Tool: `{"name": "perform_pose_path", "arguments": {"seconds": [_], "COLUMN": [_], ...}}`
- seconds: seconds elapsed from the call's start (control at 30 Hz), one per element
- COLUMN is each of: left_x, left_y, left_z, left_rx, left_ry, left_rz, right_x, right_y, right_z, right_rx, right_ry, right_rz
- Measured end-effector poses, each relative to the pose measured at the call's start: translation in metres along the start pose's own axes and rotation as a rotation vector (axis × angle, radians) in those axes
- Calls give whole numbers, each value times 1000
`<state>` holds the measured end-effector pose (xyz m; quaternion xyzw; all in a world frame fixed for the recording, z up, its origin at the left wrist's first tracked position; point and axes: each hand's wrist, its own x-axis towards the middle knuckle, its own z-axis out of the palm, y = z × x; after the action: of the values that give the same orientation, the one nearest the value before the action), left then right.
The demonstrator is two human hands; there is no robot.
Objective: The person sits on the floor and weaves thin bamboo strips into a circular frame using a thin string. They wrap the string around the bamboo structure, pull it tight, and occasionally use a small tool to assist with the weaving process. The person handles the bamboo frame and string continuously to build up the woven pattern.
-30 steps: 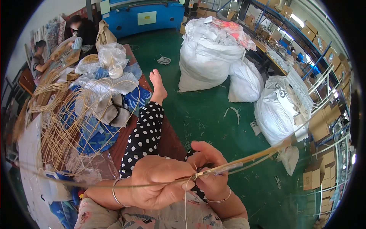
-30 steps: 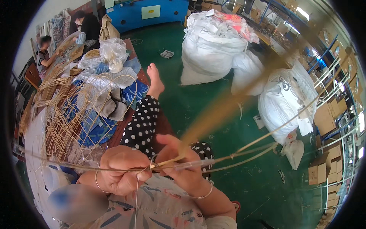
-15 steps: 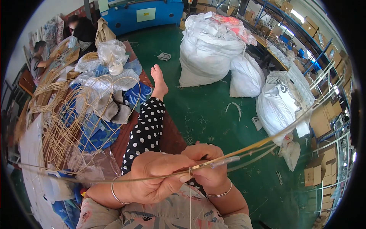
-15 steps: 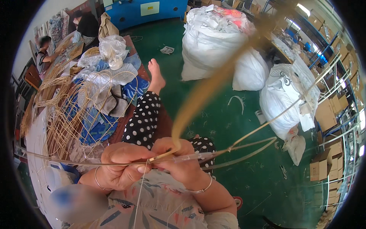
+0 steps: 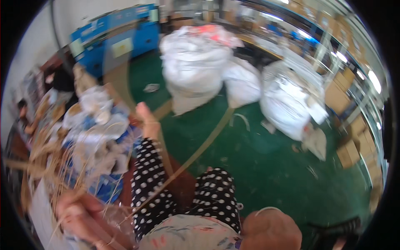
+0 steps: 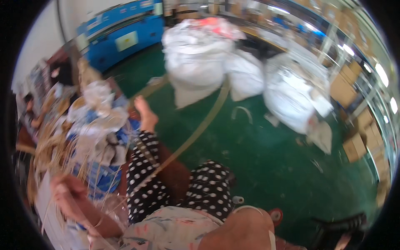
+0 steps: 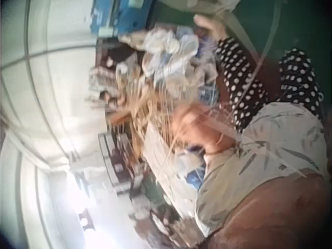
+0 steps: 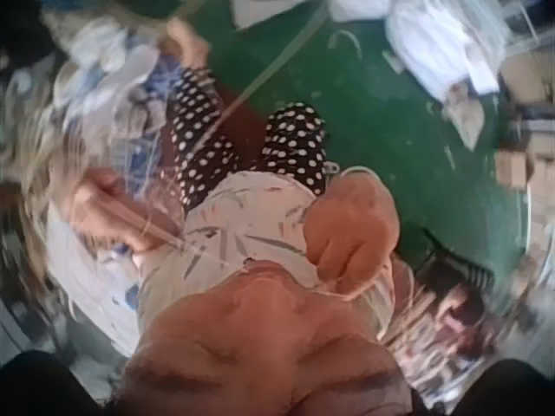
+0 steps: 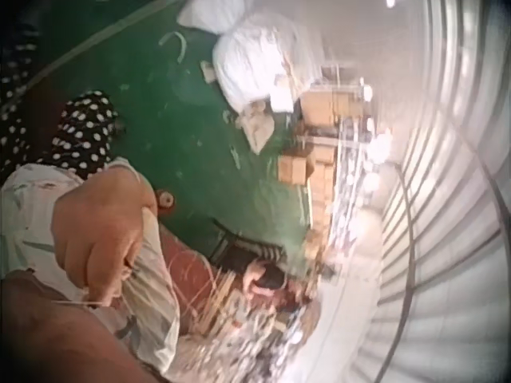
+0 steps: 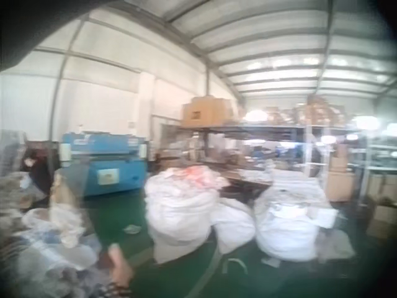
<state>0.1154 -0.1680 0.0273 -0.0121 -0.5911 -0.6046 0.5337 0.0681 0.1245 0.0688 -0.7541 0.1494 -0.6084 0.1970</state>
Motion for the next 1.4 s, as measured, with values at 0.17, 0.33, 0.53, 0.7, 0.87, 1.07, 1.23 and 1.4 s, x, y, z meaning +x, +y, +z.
{"name": "perform_pose_path", "arguments": {"seconds": [0.17,0.33,0.53,0.7,0.87,1.07,1.23,1.4], "left_x": [19,-11,-17,-15,-18,-26,-40,-39], "left_y": [-15,-47,-15,33,38,20,-34,-45], "left_z": [-16,70,103,87,82,79,92,88], "left_rx": [101,186,156,-31,-113,-83,178,412], "left_ry": [131,-574,-907,-901,-927,-923,-862,-805], "left_rz": [109,-258,289,175,44,109,368,433], "right_x": [-7,-30,-5,0,1,-8,-48,-44], "right_y": [4,63,66,51,46,74,99,98], "right_z": [-8,-27,6,15,10,-6,-26,-28], "right_rx": [-184,-923,320,-84,-1365,-1384,-1148,-1036], "right_ry": [150,378,1203,660,565,736,1025,963], "right_rz": [9,543,184,83,268,408,564,608]}}
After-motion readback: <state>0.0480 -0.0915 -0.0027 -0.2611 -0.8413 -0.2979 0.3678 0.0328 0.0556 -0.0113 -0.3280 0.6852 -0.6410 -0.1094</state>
